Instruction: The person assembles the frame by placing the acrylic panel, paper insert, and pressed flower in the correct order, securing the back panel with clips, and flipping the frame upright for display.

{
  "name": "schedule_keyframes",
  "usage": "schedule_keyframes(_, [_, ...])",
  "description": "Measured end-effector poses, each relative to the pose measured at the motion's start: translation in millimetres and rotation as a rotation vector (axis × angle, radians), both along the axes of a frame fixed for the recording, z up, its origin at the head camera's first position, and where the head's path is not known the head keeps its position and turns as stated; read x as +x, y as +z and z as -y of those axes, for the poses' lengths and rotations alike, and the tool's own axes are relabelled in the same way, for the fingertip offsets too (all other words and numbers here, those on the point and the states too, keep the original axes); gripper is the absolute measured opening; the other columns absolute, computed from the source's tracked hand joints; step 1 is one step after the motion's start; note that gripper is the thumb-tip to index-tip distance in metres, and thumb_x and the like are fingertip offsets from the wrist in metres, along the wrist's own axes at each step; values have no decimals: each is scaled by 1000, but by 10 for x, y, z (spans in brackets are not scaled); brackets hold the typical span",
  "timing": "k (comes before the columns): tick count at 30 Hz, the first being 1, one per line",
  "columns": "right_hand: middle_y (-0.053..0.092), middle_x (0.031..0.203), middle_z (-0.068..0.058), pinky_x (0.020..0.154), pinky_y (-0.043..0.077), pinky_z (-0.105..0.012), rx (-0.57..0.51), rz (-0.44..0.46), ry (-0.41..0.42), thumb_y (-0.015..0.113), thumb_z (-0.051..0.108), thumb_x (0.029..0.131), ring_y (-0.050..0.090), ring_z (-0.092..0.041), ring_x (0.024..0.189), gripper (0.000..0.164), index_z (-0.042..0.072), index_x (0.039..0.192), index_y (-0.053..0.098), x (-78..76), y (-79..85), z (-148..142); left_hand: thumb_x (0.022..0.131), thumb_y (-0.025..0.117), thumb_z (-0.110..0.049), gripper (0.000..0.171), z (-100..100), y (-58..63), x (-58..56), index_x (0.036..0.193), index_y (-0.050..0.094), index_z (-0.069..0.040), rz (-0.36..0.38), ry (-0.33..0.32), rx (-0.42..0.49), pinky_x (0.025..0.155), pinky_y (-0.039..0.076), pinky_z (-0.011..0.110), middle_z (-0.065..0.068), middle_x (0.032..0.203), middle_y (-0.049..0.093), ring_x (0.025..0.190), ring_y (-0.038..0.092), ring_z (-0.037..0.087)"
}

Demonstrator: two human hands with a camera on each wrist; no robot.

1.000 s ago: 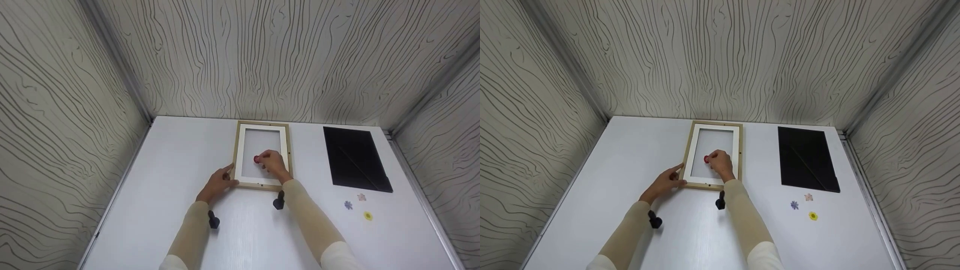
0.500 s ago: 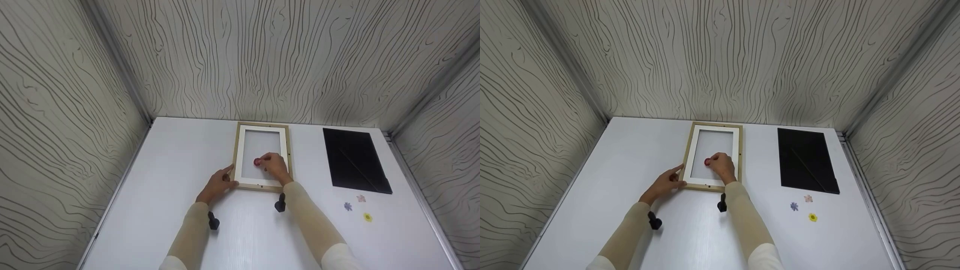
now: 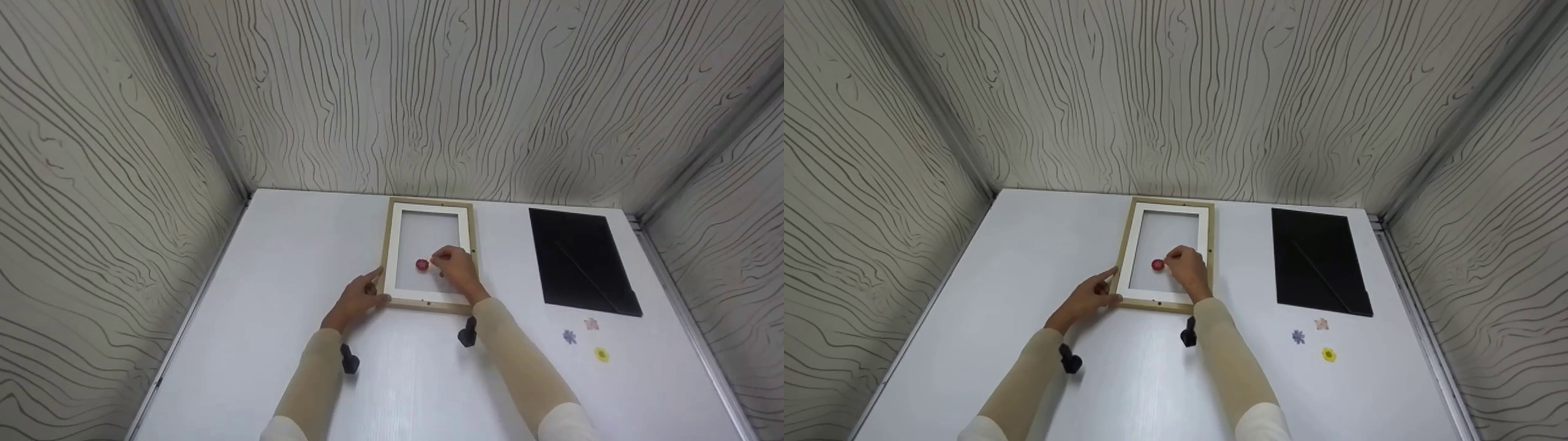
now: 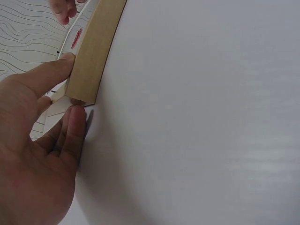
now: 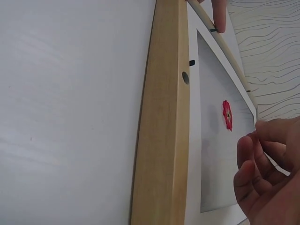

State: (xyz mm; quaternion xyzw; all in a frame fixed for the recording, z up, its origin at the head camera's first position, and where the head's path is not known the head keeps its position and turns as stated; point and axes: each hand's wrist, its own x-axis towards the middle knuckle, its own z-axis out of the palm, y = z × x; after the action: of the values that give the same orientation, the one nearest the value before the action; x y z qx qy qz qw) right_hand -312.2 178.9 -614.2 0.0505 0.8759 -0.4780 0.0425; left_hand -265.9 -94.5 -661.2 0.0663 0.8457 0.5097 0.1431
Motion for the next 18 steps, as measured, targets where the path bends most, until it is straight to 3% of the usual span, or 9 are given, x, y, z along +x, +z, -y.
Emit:
schedule_keyframes(6, [74,104,-13,67,51,-25,-28,-20,11,70,15,102,71,-28,84,17,1,111,75,57,104,-129,94,81,-32,81,-2,13,-1,164,43,-24,8,2,7,90,44,38,6,110,59,101,51,20])
schedule_keyframes(12, [73,105,-14,78,60,-36,-32,-56,30,68,14,103,71,-37,92,18,0,112,75,147,180,-332,94,81,-32,80,-9,18,-1,164,44,-24,13,2,15,88,43,36,6,109,58,100,50,20])
schedule_keyframes(18, [72,102,-13,69,56,-25,8,-72,24,69,16,104,70,-25,81,19,0,112,75,216,226,-553,93,82,-31,80,-11,8,-10,164,45,-23,12,7,10,86,43,35,4,106,57,97,50,19])
